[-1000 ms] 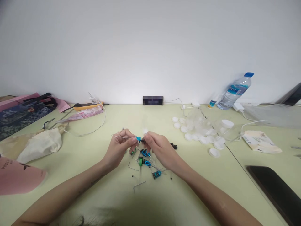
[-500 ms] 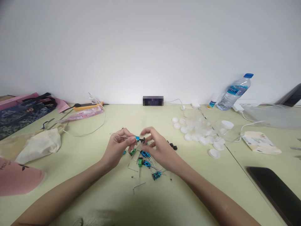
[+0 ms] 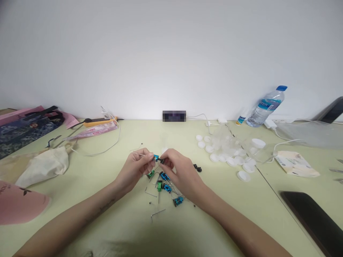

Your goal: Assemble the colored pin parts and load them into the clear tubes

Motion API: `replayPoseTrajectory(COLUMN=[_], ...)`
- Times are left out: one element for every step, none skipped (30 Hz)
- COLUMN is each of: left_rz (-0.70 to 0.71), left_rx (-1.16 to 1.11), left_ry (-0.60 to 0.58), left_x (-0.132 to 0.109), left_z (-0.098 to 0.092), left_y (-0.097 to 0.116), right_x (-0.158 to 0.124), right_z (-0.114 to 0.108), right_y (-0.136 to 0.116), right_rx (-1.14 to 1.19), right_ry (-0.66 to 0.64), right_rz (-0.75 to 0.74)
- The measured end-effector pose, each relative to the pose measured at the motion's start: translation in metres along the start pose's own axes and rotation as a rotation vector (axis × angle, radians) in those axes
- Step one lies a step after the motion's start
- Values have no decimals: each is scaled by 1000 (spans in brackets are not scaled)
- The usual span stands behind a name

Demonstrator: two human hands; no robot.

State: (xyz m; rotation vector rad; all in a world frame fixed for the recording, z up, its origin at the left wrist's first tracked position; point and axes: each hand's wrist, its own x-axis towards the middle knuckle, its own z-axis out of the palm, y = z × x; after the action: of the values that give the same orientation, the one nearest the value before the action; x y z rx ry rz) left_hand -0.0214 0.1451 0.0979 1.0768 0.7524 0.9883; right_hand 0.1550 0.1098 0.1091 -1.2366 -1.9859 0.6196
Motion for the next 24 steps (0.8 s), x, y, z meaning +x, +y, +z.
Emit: replayPoseTrajectory(left_rz=[-46, -86, -120, -150, -177, -200, -216, -219, -210, -186, -152, -121, -91, -82, -97, -124, -160, -195, -218, -228, -226, -216, -206, -203], left_rx=[-34, -61, -79, -90, -98, -103, -107, -107, -96, -67, -11, 73, 191, 346, 521, 694, 847, 976, 1083, 1166, 1225, 1267, 1299, 1333], left_ry=[-15, -30, -41, -46, -42, -27, -4, 20, 40, 50, 40, 11, -39, -107, -170, -203, -222, -232, -241, -248, -256, -267, -274, -279], left_x=[1, 3, 4, 5, 6, 7, 9, 11, 13, 16, 20, 24, 28, 32, 36, 40, 43, 46, 48, 50, 52, 53, 54, 55], left_z=[-1, -1, -2, -3, -3, -4, -6, -8, -11, -15, -20, -27, -34, -42, -50, -57, -64, -70, -75, -79, -81, -83, -84, -85], left_y=[-1, -2, -3, -5, -7, -8, -9, -9, -8, -5, -2, 1, 5, 8, 11, 12, 12, 11, 9, 6, 4, 2, 0, -1], right_x=[-1, -2, -4, -5, -7, -8, -9, -9, -9, -7, -5, -2, 2, 7, 11, 16, 19, 22, 25, 26, 27, 27, 28, 27], right_z=[3, 5, 8, 10, 11, 12, 11, 9, 7, 4, 0, -5, -9, -14, -19, -23, -26, -29, -31, -32, -32, -32, -30, -29], right_y=[3, 8, 13, 19, 24, 29, 32, 34, 34, 34, 33, 33, 34, 37, 41, 47, 55, 63, 72, 80, 88, 94, 99, 103], right_rx=[-135, -250, -332, -375, -386, -381, -375, -376, -385, -397, -406, -405, -390, -366, -342, -330, -342, -372, -403, -423, -437, -453, -474, -504], right_ry=[36, 59, 67, 66, 59, 47, 37, 35, 45, 70, 106, 146, 178, 193, 188, 167, 135, 94, 40, -26, -91, -148, -191, -213], right_rz=[-66, -124, -168, -196, -213, -229, -244, -255, -261, -257, -238, -199, -142, -77, -11, 44, 83, 114, 145, 181, 215, 242, 261, 271])
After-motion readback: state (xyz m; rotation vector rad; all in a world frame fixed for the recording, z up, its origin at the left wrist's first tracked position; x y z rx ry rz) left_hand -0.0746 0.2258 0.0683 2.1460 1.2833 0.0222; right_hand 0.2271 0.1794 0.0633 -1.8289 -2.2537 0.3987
